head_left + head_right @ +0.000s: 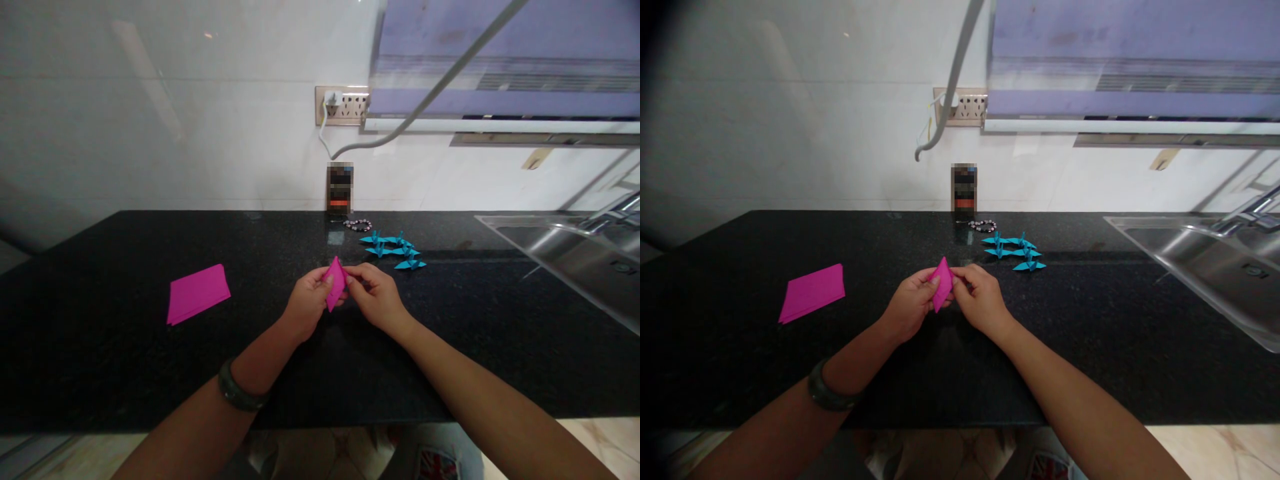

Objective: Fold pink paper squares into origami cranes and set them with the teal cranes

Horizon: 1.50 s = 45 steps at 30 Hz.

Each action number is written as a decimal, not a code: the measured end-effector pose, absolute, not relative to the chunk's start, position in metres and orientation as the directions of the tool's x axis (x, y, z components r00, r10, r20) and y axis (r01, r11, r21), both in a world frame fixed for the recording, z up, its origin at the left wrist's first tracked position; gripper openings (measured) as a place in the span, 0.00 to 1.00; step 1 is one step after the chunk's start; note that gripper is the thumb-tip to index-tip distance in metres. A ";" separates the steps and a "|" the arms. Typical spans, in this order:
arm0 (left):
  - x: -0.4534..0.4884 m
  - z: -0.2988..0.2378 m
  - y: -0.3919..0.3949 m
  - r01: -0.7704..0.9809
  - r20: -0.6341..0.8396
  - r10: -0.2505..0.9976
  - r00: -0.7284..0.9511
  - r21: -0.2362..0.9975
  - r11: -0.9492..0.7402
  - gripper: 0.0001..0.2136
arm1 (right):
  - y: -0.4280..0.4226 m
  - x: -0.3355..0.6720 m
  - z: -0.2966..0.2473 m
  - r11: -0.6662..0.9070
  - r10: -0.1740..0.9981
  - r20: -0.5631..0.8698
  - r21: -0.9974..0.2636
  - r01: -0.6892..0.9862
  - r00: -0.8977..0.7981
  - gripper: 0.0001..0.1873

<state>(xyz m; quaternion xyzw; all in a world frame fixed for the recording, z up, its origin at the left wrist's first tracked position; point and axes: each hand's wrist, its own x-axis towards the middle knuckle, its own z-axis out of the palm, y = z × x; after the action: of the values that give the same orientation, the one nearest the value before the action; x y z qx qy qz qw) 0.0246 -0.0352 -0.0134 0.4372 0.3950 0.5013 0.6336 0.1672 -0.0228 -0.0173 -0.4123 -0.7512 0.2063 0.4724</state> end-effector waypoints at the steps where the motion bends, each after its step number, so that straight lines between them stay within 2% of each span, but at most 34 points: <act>1: 0.024 -0.013 -0.035 -0.258 -0.058 0.983 0.176 0.961 0.103 0.16 | -0.022 0.166 -0.018 0.529 0.847 0.498 -0.758 0.381 -0.185 0.11; 5: 0.022 -0.012 -0.036 -0.188 -0.074 0.979 0.188 0.976 0.110 0.16 | -0.021 0.164 -0.018 0.309 0.949 0.291 -0.932 0.191 -0.118 0.10; 10: 0.023 -0.011 -0.037 -0.164 -0.079 0.976 0.205 0.980 0.113 0.15 | -0.022 0.163 -0.013 0.208 0.973 0.199 -0.976 0.070 -0.120 0.13; 20: 0.024 -0.010 -0.036 -0.185 -0.086 0.977 0.197 0.975 0.123 0.17 | -0.021 0.164 -0.013 0.129 0.983 0.127 -0.992 0.009 -0.135 0.15; 30: 0.024 -0.008 -0.038 -0.192 -0.107 0.977 0.185 0.971 0.143 0.10 | -0.019 0.165 -0.014 0.102 0.983 0.101 -0.995 -0.005 -0.152 0.13; 37: 0.023 -0.008 -0.037 -0.312 -0.137 0.959 0.248 0.926 0.213 0.11 | -0.018 0.168 -0.012 -0.004 0.955 0.050 -0.984 -0.180 -0.294 0.13; 45: 0.022 -0.008 -0.038 -0.343 -0.118 0.958 0.263 0.916 0.207 0.12 | -0.019 0.170 -0.011 -0.071 0.941 0.021 -0.963 -0.258 -0.339 0.13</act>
<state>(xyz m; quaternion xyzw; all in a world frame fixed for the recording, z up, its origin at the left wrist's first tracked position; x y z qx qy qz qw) 0.0223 -0.0383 -0.0081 0.4102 0.3746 0.4777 0.6806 0.1699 -0.0185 -0.0113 -0.3412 -0.5001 0.6475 0.4629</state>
